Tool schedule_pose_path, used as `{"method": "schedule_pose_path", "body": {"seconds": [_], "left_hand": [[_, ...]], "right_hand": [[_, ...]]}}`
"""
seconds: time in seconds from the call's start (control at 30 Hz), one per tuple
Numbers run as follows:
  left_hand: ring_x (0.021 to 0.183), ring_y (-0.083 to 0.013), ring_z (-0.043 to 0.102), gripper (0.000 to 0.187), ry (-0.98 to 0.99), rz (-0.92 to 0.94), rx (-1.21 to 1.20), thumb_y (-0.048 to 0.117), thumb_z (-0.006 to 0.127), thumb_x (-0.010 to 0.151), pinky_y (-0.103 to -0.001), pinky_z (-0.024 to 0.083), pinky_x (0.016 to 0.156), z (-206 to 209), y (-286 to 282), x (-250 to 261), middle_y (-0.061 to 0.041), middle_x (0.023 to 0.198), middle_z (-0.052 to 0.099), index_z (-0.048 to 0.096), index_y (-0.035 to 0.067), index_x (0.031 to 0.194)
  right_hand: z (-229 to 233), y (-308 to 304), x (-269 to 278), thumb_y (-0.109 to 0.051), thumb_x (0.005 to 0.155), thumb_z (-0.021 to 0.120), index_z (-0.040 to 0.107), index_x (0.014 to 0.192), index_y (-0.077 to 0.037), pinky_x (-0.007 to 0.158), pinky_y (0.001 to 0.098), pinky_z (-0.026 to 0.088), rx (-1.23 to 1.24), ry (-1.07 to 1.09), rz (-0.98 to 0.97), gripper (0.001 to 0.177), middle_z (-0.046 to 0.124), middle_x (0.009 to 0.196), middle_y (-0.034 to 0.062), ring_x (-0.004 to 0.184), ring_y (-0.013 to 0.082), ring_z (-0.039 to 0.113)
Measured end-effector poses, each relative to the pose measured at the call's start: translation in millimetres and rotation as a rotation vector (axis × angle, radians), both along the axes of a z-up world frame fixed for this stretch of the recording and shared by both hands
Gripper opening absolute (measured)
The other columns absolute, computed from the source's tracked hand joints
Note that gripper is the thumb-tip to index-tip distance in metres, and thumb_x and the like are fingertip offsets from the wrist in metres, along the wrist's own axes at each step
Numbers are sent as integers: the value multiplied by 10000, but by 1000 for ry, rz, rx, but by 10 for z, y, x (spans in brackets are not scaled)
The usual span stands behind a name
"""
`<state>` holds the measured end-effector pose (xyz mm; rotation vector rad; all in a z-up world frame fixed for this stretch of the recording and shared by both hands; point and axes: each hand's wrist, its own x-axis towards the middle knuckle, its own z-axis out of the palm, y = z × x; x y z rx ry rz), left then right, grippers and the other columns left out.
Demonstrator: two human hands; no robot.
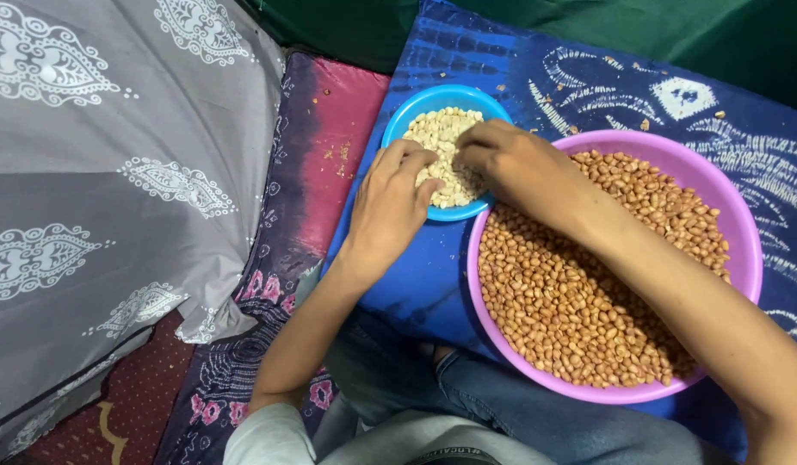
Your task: Manually sorting nuts from a large pink bowl into a smaller blue bowl while sitting on the floor.
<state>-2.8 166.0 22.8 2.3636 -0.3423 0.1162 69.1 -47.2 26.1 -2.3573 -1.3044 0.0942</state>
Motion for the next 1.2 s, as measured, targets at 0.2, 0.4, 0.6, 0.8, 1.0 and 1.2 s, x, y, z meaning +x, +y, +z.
{"method": "schedule_pose_path", "body": {"seconds": [0.2,0.4,0.6,0.8,1.0,1.2], "left_hand": [[991,-401,683,133,-76,-35,-76,7,700,926,-469,587,835,-246,-91,128,-146,971,616,702,-2,1058],[1013,-298,714,105,-84,-20,-281,59,647,1000,-374,605,863,-209,-47,346,-77,1024,669,713,66,1082],[989,-318,718,203,-95,-22,-329,-67,568,1006,-383,600,878,-111,57,289,-103,1005,670,722,36,1090],[996,-300,718,222,-78,-41,-279,-81,548,998,-395,600,877,-152,88,212,-96,1018,671,703,45,1094],[983,-312,719,231,51,-90,-221,-89,578,991,-403,602,856,81,207,131,-130,1005,675,702,20,1152],[1008,-305,729,318,230,-152,-129,-36,724,893,-428,618,853,125,207,69,-113,1016,673,675,54,1194]], "right_hand": [[294,36,-59,136,913,618,740,1007,24,913,435,567,139,141,-92,191,712,1067,181,1040,349,705],[372,-74,-99,151,955,552,706,1160,35,841,517,566,154,224,-209,282,727,1081,251,1050,448,691],[339,-1,-137,155,910,537,669,1187,82,863,510,565,-19,114,-207,315,673,1168,281,1085,473,668],[122,217,-122,161,741,558,662,1108,7,865,483,566,42,339,-202,411,659,1132,201,1088,437,668],[131,239,-214,99,860,599,734,1080,-28,893,401,556,-12,328,-129,287,672,1056,161,1032,322,678],[-37,146,-84,45,852,676,750,988,-42,846,435,565,-27,167,-73,178,680,1028,125,1008,360,684]]}}
